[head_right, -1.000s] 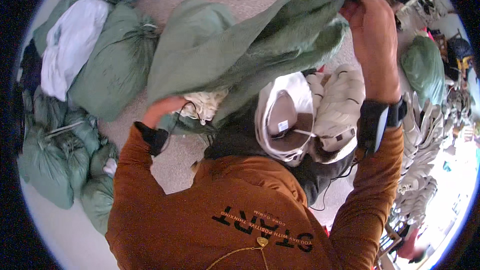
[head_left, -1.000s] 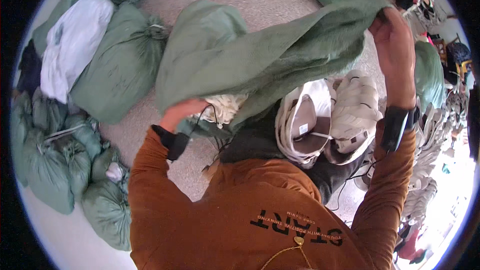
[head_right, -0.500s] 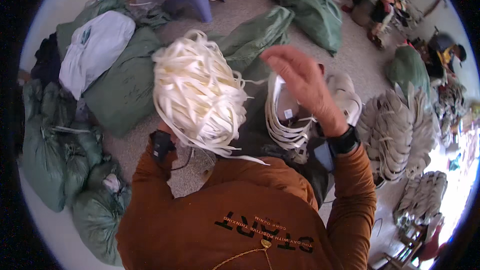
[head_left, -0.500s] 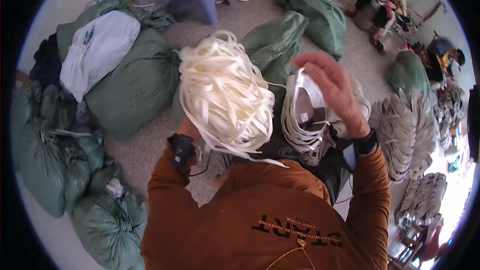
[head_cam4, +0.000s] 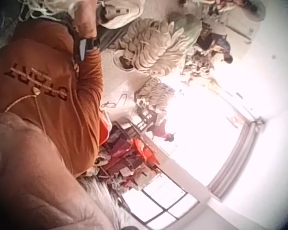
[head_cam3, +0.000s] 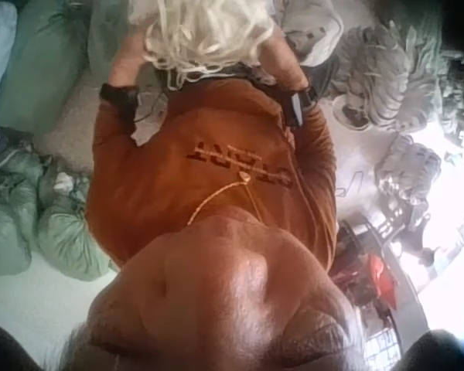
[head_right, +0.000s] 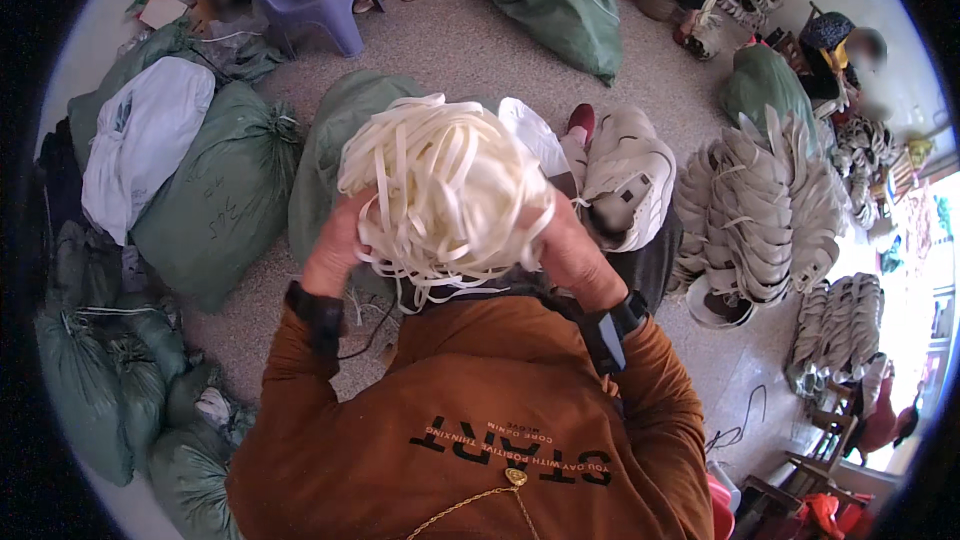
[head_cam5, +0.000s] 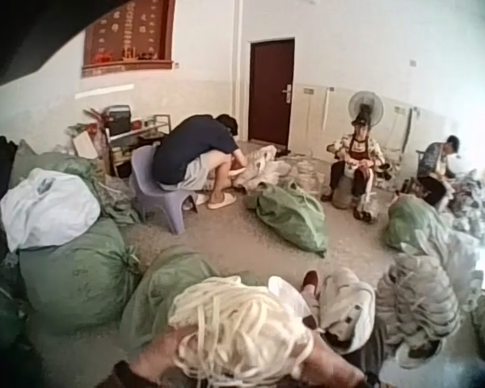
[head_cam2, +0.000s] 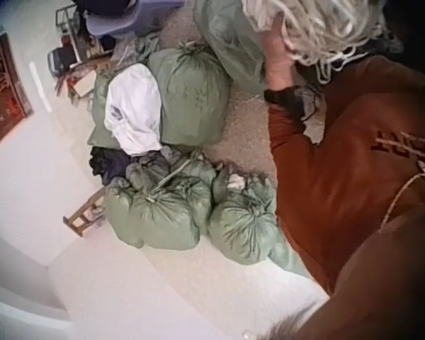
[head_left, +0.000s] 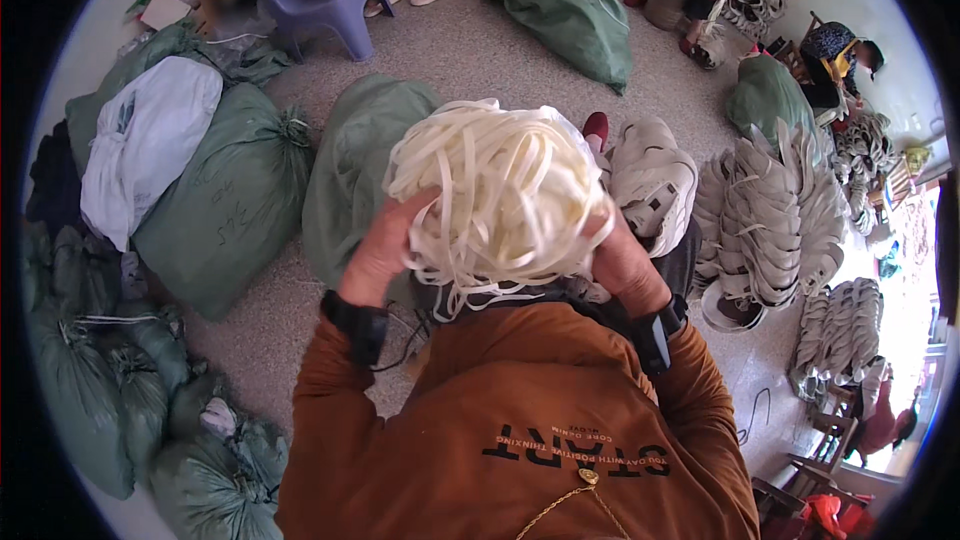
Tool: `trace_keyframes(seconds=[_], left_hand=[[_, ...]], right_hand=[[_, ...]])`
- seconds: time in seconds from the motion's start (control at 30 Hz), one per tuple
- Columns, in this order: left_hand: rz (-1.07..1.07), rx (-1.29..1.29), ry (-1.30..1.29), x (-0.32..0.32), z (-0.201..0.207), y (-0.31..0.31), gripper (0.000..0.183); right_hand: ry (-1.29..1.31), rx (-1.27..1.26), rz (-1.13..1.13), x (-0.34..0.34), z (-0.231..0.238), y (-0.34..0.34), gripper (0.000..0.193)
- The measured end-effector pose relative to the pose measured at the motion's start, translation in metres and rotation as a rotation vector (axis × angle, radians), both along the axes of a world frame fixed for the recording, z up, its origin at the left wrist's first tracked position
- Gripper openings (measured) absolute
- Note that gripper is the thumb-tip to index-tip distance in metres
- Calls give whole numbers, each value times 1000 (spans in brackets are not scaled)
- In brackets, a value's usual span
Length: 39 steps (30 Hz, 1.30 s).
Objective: The recorder is removing a bundle of laces from a bag and then lacing a white sneaker.
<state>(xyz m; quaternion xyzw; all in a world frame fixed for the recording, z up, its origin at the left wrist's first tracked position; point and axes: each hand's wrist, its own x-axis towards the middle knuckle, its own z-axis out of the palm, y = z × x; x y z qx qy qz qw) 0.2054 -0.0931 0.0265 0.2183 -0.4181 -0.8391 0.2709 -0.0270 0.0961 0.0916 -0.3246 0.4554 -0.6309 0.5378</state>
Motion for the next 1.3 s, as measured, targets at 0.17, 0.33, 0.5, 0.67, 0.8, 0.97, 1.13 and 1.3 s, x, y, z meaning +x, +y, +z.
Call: trace_keyframes(seconds=[0.17,0.33,0.5,0.67,0.8,0.97,1.13,1.3], left_hand=[[91,-1231,-1139,55,6,-51,53],[93,-1497,-484,-5,83,-12,72],[-301,-1007,-290,-40,71,-17,87],[130,-588,80,-15,78,-7,54],[116,-727,-173,-7,58,-35,52],[16,-901,-595,39,26,-72,50],[-114,-613,-179,26,72,-70,73],[-110,-339,117,5,90,-49,80]], right_hand=[[279,87,-109,-32,48,-15,48],[585,110,96,-26,69,-45,43],[1016,-150,70,-13,69,-65,45],[886,-171,-412,-63,54,-96,35],[971,-282,-309,-50,57,-95,28],[968,-173,-106,-39,21,-63,22],[790,-34,40,-31,25,-55,20],[549,-138,87,-1,43,-63,39]])
